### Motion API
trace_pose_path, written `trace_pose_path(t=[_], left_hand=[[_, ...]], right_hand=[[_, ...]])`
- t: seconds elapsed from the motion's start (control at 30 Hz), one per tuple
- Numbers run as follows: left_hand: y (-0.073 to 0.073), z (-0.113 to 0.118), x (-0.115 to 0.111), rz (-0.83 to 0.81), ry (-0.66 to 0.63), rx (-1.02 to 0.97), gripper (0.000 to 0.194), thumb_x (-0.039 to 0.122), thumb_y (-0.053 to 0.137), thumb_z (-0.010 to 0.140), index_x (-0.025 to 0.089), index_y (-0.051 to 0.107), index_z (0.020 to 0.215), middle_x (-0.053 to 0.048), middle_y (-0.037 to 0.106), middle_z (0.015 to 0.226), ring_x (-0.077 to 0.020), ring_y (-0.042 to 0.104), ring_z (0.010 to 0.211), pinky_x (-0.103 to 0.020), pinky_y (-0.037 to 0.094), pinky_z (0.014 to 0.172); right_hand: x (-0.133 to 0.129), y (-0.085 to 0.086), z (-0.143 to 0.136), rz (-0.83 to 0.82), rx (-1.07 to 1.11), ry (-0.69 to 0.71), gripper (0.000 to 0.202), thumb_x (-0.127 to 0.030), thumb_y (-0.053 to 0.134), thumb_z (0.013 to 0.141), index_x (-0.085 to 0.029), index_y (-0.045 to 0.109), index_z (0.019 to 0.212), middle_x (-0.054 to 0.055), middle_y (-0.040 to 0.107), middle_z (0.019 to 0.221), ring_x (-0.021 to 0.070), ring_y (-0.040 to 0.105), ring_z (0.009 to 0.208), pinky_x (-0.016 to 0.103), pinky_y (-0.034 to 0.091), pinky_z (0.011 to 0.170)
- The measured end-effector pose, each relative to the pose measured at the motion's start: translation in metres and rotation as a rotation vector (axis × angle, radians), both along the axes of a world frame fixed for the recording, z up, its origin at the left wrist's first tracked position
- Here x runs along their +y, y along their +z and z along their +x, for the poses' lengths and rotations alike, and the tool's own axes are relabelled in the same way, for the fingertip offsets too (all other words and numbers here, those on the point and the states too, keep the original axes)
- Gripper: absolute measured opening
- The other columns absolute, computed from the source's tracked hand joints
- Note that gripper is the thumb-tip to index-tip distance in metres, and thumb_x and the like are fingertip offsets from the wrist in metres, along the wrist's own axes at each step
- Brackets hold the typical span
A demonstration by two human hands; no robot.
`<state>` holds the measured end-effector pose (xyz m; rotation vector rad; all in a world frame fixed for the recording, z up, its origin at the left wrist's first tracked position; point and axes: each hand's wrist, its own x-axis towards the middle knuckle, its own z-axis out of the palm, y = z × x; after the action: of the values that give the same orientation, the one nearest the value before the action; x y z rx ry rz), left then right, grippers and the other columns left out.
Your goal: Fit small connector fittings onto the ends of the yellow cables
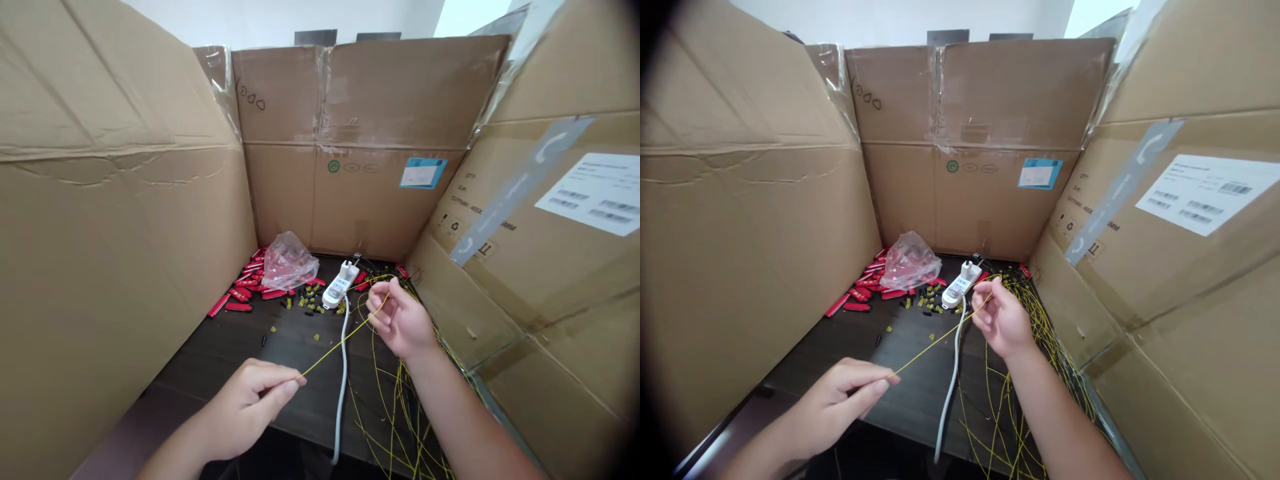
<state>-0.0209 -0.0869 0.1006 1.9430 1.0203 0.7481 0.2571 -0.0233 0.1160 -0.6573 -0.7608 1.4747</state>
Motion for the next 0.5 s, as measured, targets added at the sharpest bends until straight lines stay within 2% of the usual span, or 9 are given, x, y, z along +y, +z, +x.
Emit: trace_pose_path(t=[0.13,0.27,0.37,0.43,0.5], left_hand=[[-0.002,-0.027,-0.012,-0.001,0.099,0.034,0.02,0.042,0.057,0.08,0.033,0.075,0.08,-0.001,0.063,0.059,-0.0191,0.057,0.061,-0.028,0.046,0.061],[-0.011,-0.051,-0.02,-0.15,0.198,-0.048,0.023,0.045,0.061,0.078,0.027,0.075,0.078,-0.001,0.058,0.054,-0.0163,0.054,0.056,-0.025,0.045,0.057],[-0.022,-0.065,-0.025,-0.4,0.241,-0.255,0.031,0.048,0.063,0.077,0.019,0.073,0.076,0.001,0.045,0.044,-0.0094,0.04,0.044,-0.019,0.035,0.045],[-0.032,-0.073,-0.032,-0.585,0.254,-0.485,0.034,0.05,0.065,0.076,0.016,0.069,0.072,0.005,0.032,0.04,-0.0047,0.025,0.038,-0.016,0.025,0.039],[-0.045,-0.084,-0.041,-0.704,0.244,-0.731,0.033,0.048,0.066,0.075,0.016,0.065,0.068,0.009,0.021,0.04,-0.0022,0.013,0.037,-0.014,0.021,0.036]], right_hand=[[0.023,0.011,0.01,-0.087,0.098,-0.007,0.025,-0.037,0.054,0.087,-0.015,0.059,0.075,-0.002,0.04,0.06,0.005,0.031,0.041,0.015,0.028,0.032],[0.046,0.02,0.006,-0.196,0.154,-0.078,0.031,-0.033,0.037,0.095,-0.014,0.054,0.076,-0.003,0.037,0.056,0.0063,0.034,0.041,0.016,0.032,0.035],[0.064,0.025,-0.004,-0.25,0.17,-0.112,0.032,-0.03,0.03,0.097,-0.014,0.052,0.079,-0.003,0.038,0.055,0.0073,0.037,0.042,0.017,0.035,0.038],[0.077,0.026,-0.013,-0.275,0.183,-0.108,0.031,-0.03,0.031,0.096,-0.014,0.052,0.08,-0.003,0.04,0.054,0.0073,0.039,0.042,0.018,0.037,0.039],[0.09,0.026,-0.021,-0.3,0.203,-0.105,0.028,-0.029,0.033,0.096,-0.013,0.051,0.081,-0.003,0.04,0.053,0.0068,0.04,0.041,0.018,0.039,0.04]])
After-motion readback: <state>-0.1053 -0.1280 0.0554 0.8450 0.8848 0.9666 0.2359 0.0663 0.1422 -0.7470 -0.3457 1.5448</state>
